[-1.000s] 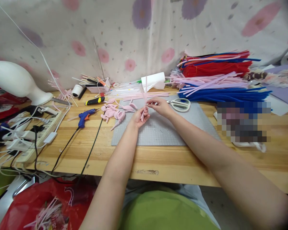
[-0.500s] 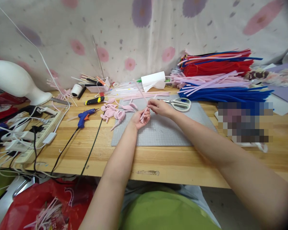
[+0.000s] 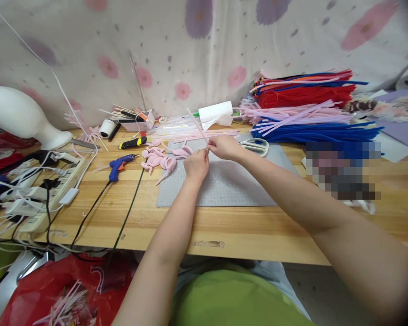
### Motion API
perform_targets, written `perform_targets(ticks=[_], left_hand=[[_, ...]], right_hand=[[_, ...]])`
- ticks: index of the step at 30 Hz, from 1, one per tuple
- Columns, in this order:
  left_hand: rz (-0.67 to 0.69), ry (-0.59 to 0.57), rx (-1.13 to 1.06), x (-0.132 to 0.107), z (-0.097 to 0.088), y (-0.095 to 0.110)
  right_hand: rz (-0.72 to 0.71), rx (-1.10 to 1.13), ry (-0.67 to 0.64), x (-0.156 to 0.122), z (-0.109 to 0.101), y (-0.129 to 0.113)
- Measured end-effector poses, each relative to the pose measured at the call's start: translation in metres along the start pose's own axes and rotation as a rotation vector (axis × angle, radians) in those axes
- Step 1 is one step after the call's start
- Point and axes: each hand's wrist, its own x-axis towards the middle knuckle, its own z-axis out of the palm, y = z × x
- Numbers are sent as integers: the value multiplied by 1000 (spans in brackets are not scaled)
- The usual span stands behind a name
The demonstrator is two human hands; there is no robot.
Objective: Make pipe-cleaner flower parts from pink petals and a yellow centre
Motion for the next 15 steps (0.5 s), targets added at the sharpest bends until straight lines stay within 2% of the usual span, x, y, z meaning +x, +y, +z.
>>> perform_targets(ticks=[3,6,8,11,13,15], left_hand=[[-94,9,-161,2,4,-4],[-326,-65,-557,8,0,-5],[-496,-144,-853,10,-6,-4],[-688,-329,-1154,11,-17,-1],[-760,-465,-1265,9,-20,0],[-783,-549,-1330,6,-21,0]], right_hand=[[-14,53,77,-4,-1,-6],[-124,217,259,-14,9,-5],[-124,380,333,-19,21,-1],[-43,713,266,-18,37,10],[-78,901,142,-15,40,16],[-162,955,49,-11,37,18]])
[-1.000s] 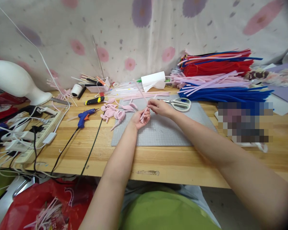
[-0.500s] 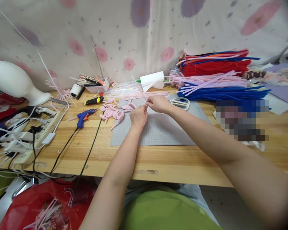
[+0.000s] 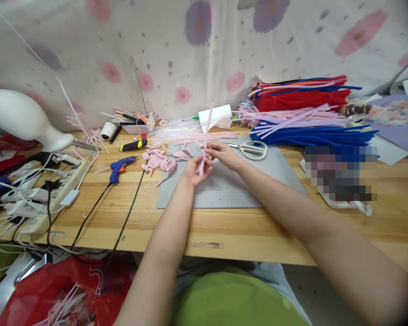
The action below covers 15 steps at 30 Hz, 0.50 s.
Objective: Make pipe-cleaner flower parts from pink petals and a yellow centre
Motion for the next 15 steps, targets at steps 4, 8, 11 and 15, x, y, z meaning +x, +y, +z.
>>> perform_targets(ticks=[4,8,11,15], left_hand=[[-30,-43,-31,-2,0,-2],[-11,-44,26,-1,1,-1],[119,36,194,5,0,-5],[459,282,780,12,-1,-13]], right_hand=[[-175,-250,-53,7,-8,-12],[-363,-632,-58,13,-15,-20],[-409,-852,-117,16,-17,-24],[-353,-1041,-185,19,-17,-28]])
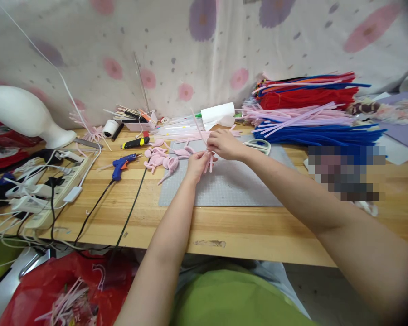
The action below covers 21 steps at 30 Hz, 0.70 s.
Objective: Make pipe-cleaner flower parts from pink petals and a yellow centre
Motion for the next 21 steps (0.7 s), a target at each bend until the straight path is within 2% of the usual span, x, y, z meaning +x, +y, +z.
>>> perform_targets(ticks=[4,6,8,10,13,15,18,19,21], left_hand=[[350,244,734,-5,5,-3],[412,298,910,-7,7,-2],[418,314,944,-8,8,-2],[392,329,865,-8,9,-3],[339,347,576,-4,9,-7],[281,338,289,1,8,-8],[80,277,-177,6,6,-5],[1,245,-304,7,5,-3],[-136,157,-489,6,4,2]], right_hand=[[99,0,-75,4,0,-2],[149,8,-89,6,0,-2],[174,-20,-94,8,0,-2],[173,-68,-98,9,-1,-3],[142,-111,-57,7,-6,-7],[135,-102,89,1,-9,-11],[167,1,365,-11,-6,-14],[186,70,414,-15,-2,-13],[237,272,423,-20,7,-9]])
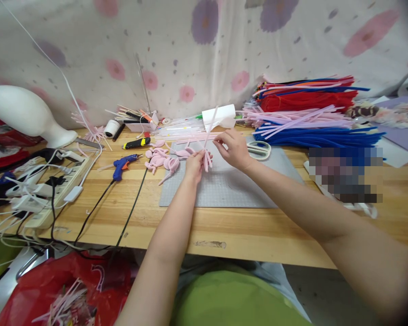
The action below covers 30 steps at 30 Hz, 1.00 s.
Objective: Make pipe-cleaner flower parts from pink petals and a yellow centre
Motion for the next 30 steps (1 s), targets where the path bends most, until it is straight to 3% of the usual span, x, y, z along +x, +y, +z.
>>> perform_targets(ticks=[3,6,12,17,24,30], left_hand=[[-182,-117,-135,-6,1,6],[-314,-197,-193,-12,0,10],[-382,-237,-233,-14,-2,11],[-232,-217,-137,-10,0,7],[37,-182,109,-4,1,-4],[97,-177,248,-5,2,-9]], right_hand=[[173,363,-118,-3,9,11],[189,576,-265,1,10,14],[29,421,-308,14,4,11],[13,373,-302,15,4,15],[183,550,-351,10,2,12],[382,760,-271,7,1,11]])
